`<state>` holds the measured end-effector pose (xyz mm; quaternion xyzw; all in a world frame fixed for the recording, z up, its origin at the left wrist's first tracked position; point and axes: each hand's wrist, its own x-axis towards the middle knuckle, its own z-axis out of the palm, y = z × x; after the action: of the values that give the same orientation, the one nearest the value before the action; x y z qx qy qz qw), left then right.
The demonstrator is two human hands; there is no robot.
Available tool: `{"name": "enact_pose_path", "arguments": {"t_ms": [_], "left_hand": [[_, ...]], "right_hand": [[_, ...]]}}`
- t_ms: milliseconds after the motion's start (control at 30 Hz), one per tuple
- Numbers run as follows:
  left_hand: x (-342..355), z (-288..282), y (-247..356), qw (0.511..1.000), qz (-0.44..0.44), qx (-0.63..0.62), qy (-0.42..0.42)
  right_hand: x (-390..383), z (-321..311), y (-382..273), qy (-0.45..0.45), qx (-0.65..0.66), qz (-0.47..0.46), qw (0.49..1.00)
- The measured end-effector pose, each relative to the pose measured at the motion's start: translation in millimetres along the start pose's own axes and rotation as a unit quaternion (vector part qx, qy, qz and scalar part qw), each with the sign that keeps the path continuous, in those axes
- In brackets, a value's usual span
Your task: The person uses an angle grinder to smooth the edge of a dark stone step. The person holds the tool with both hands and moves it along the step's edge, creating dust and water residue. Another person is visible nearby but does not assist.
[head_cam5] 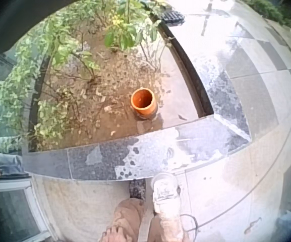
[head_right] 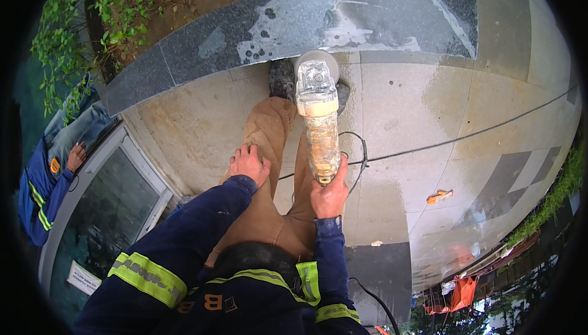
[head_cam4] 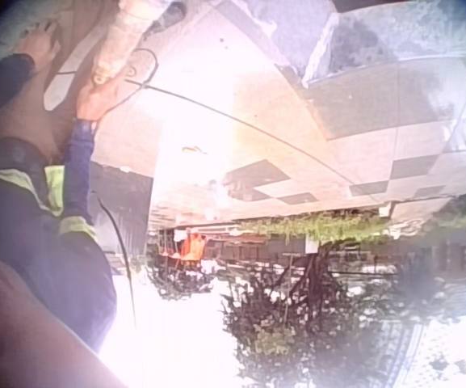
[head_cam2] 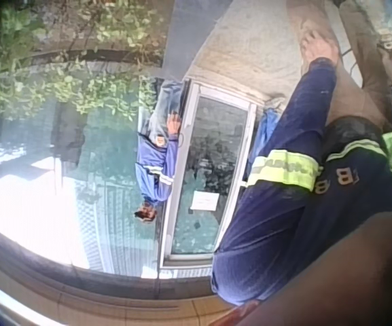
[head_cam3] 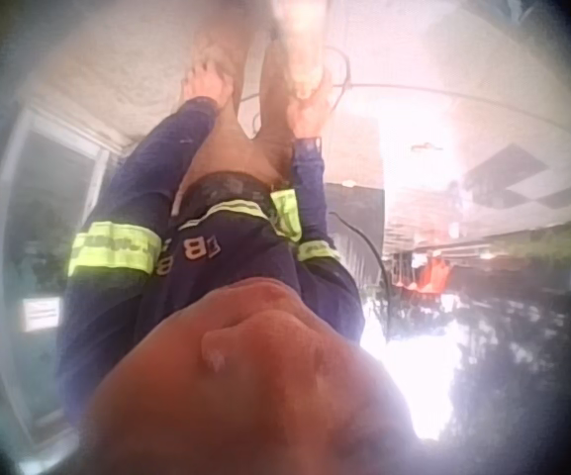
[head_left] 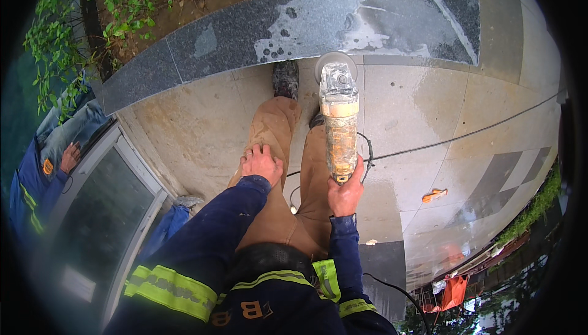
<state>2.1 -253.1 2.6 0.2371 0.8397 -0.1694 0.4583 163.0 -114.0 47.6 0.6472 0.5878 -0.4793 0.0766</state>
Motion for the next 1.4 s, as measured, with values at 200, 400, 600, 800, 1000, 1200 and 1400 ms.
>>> {"name": "enact_pose_path", "arguments": {"t_ms": [200,400,600,800,1000,1200,1400], "left_hand": [[-2,2,1,1.0,0.004,0.0,0.013],[-1,1,0,1.0,0.006,0.003,0.012],[-1,1,1,1.0,0.001,0.001,0.012],[-1,0,0,1.0,0.001,-0.002,0.01],[-2,3,-1,1.0,0.003,-0.004,0.008],[-1,2,-1,1.0,0.001,0.0,0.012],[-2,3,-1,1.0,0.0,-0.002,0.008]], "right_hand": [[6,-2,-3,0.004,-0.003,-0.001,1.0],[1,0,1,0.005,0.0,-0.013,1.0],[9,3,-6,-0.003,-0.015,-0.015,1.0],[1,7,0,0.002,-0.004,-0.02,1.0],[6,6,-7,-0.002,-0.003,-0.022,1.0],[1,7,-5,-0.009,-0.021,-0.038,0.999],[10,9,-10,0.009,-0.007,-0.056,0.998]]}}
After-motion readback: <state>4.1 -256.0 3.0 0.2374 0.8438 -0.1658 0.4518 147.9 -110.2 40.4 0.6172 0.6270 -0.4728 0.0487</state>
